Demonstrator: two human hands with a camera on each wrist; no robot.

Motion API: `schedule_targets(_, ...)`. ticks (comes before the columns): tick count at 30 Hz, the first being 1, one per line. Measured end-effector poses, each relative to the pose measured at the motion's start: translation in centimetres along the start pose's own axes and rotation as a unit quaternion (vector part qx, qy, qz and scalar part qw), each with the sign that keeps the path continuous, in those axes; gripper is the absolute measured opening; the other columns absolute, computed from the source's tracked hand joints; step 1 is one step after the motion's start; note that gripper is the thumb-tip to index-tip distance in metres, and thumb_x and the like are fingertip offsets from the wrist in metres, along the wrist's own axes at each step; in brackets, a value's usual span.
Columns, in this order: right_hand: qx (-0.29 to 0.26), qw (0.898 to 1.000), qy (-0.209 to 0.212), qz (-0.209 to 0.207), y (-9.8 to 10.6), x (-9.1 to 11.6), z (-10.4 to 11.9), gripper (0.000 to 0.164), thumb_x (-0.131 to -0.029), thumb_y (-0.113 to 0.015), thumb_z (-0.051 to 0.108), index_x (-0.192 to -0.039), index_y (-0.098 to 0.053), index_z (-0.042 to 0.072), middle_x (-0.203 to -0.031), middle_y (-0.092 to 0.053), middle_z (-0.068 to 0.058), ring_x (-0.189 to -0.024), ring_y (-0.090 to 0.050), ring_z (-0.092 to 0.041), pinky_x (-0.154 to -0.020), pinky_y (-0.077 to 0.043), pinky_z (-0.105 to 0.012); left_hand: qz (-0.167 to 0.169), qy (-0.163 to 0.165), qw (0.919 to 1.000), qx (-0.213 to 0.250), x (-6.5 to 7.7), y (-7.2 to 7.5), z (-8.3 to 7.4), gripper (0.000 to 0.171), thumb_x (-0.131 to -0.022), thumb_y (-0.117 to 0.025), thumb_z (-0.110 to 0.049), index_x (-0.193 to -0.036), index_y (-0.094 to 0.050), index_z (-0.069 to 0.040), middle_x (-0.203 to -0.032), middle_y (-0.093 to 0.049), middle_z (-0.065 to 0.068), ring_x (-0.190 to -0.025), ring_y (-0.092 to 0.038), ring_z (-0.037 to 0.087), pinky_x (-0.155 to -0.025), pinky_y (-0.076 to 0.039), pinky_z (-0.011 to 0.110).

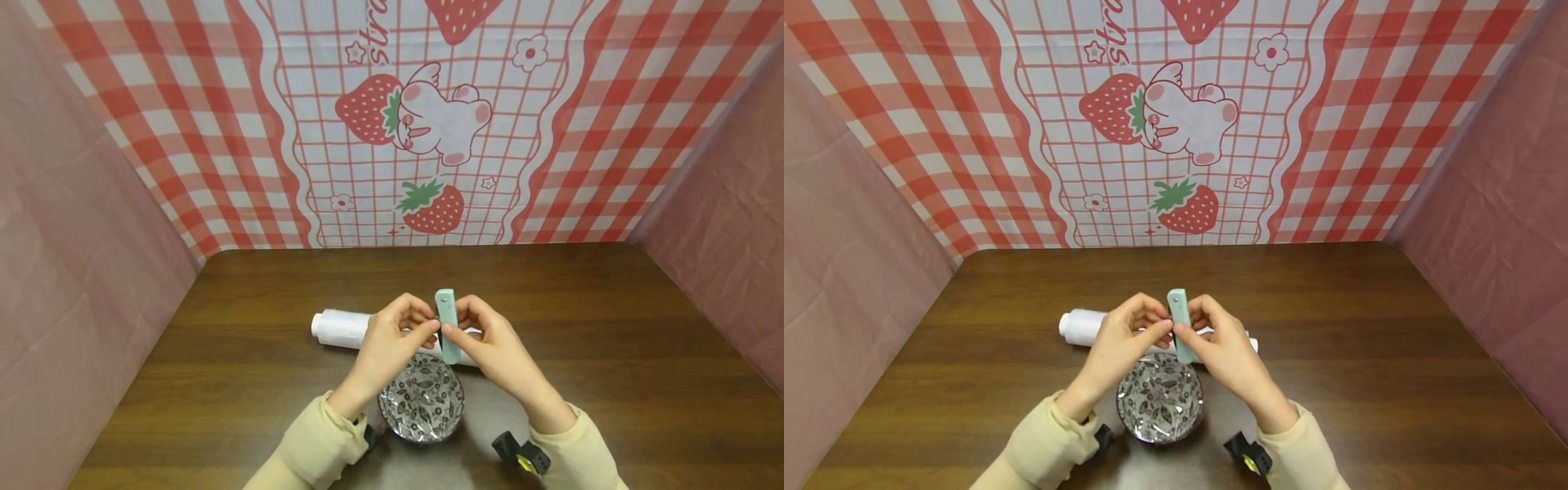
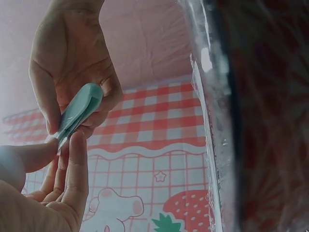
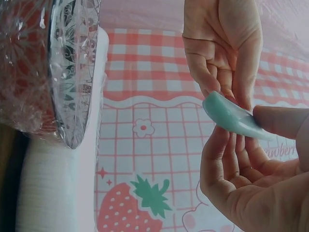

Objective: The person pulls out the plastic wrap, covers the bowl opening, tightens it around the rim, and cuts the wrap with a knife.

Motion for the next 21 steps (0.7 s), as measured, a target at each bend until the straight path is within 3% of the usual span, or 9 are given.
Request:
schedule_targets(6,-0.003,1.0,-0.003,0.004,0.1,0.1,0.0,0.019,-0.086,-0.06,0.009,-0.1,-0.053,-0.001,-0.089,-0.058,-0.012,-0.082,-0.057,-0.01,-0.067,-0.052,-0.025,-0.004,-0.008,0.9999,-0.005,0.3,0.2,-1.5,0.007,-0.084,-0.06,-0.002,-0.085,-0.055,0.002,-0.077,-0.062,0.02,-0.068,-0.063,0.029,-0.062,-0.054,0.029)
schedule_targets(11,0.003,1.0,-0.002,0.005,0.4,0.1,0.2,0.02,-0.085,-0.062,0.01,-0.1,-0.053,-0.001,-0.09,-0.058,-0.012,-0.082,-0.057,-0.01,-0.067,-0.052,-0.025,-0.006,-0.008,0.9995,-0.029,-0.2,0.1,0.0,0.009,-0.085,-0.063,-0.01,-0.085,-0.056,-0.004,-0.075,-0.064,0.013,-0.066,-0.061,0.018,-0.061,-0.053,0.03)
schedule_targets(17,0.028,1.0,0.0,-0.01,1.1,0.2,0.3,0.018,-0.086,-0.061,0.009,-0.1,-0.053,0.0,-0.088,-0.058,-0.011,-0.08,-0.057,-0.01,-0.07,-0.051,-0.024,-0.031,-0.043,0.9944,-0.091,-0.3,0.7,-0.1,0.007,-0.084,-0.064,-0.016,-0.084,-0.058,-0.012,-0.078,-0.062,0.001,-0.069,-0.055,0.009,-0.063,-0.047,0.022)
schedule_targets(21,0.032,0.999,-0.003,-0.008,1.3,0.3,0.1,0.019,-0.087,-0.059,0.009,-0.102,-0.053,0.0,-0.088,-0.058,-0.011,-0.078,-0.058,-0.01,-0.068,-0.049,-0.024,-0.038,-0.047,0.9937,-0.095,-0.3,1.2,-0.2,0.004,-0.086,-0.062,-0.016,-0.085,-0.06,-0.012,-0.078,-0.062,-0.001,-0.07,-0.056,0.008,-0.065,-0.047,0.021)
Point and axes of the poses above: each hand's wrist, its own x-axis away from the middle knuckle, its own y-axis out of the back of the hand, z = x × y, the point moved 7 cm from there along -x, towards the middle knuckle
